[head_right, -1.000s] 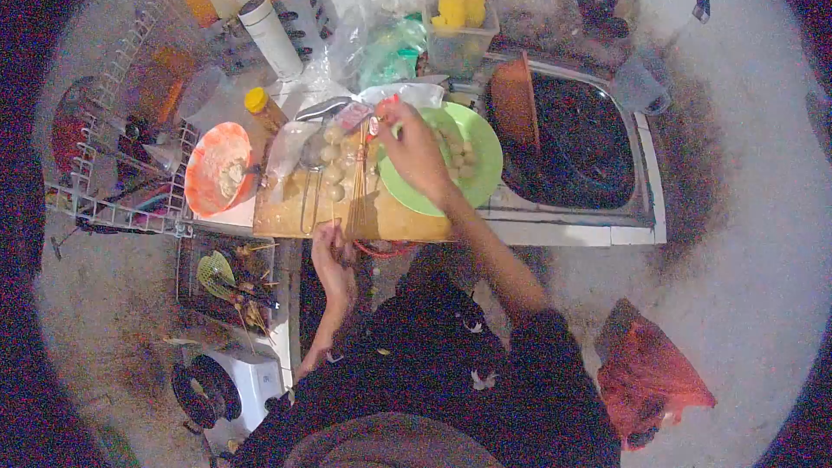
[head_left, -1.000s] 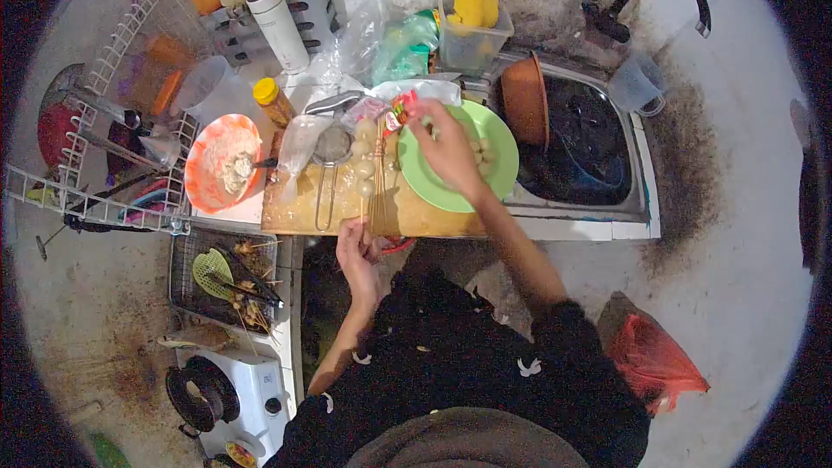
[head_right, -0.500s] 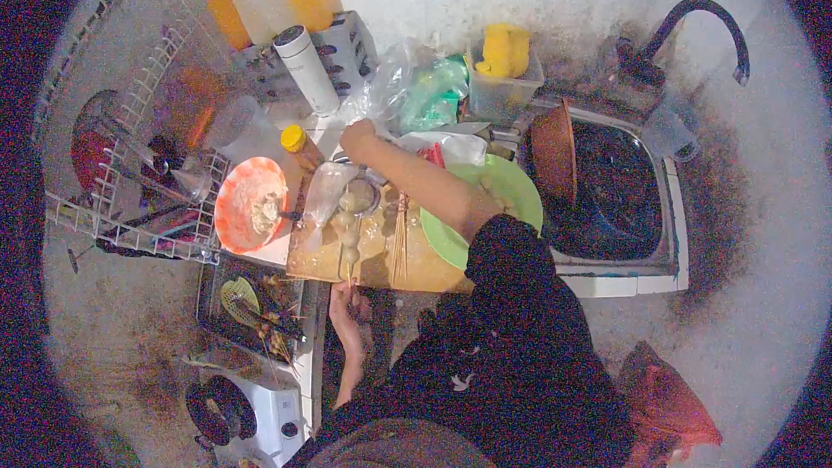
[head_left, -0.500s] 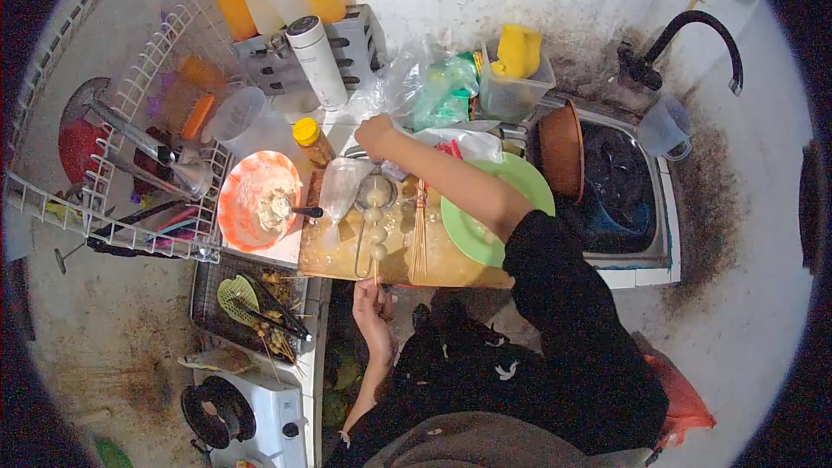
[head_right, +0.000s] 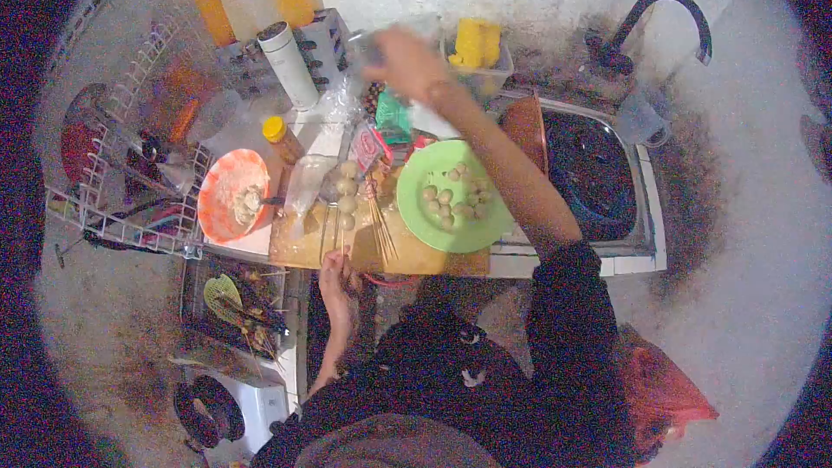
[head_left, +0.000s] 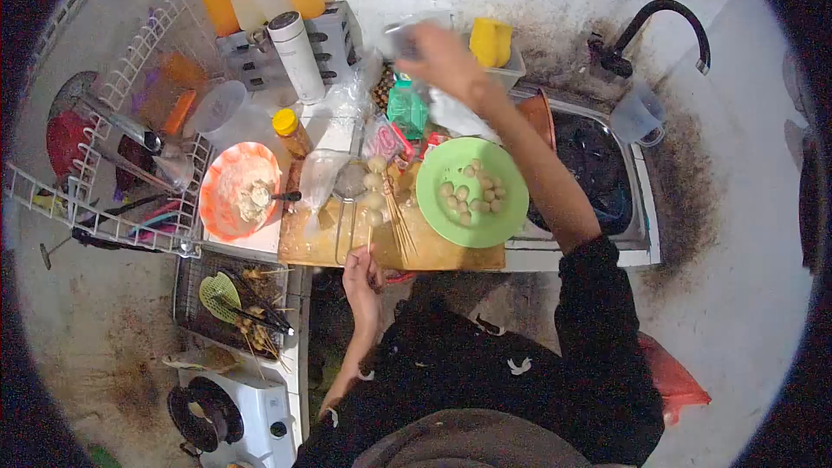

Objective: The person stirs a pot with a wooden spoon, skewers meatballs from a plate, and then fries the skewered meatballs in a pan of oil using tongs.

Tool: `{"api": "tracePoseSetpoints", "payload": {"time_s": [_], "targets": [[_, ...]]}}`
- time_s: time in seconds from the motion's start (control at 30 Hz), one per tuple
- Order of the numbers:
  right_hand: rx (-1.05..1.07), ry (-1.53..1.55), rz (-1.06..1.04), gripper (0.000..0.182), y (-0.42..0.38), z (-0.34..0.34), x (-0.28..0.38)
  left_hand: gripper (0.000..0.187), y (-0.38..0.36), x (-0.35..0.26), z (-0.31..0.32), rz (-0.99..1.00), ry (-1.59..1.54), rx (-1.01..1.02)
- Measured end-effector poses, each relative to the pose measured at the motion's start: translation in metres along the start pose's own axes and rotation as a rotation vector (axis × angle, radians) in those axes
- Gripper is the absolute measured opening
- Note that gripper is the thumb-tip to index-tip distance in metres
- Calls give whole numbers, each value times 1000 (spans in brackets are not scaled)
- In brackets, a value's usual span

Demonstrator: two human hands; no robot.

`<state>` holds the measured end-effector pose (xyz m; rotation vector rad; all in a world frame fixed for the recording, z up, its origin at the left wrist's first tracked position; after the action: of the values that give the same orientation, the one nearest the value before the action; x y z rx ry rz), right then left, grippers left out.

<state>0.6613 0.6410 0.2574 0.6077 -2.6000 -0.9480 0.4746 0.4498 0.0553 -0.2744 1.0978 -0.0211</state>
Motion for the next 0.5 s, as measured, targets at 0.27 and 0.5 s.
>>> {"api": "tracePoseSetpoints", "payload": {"time_s": [0.27, 0.5], "targets": [[167, 477, 672, 23, -146, -98, -125, 18, 13, 6, 8, -7, 89, 66], [566, 328, 591, 27, -167, -91, -99, 20, 13, 7, 13, -41, 39, 76]]}}
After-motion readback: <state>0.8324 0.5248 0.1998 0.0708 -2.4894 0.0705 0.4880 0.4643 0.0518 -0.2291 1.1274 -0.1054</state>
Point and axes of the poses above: each hand's wrist, its own y-axis towards the middle knuckle, its own z-axis out of the palm, x = y × z, the point moved 8 cm from there along y, towards the middle knuckle, and after that the axes turned 3 degrees about -x, right-handed, at the moved point
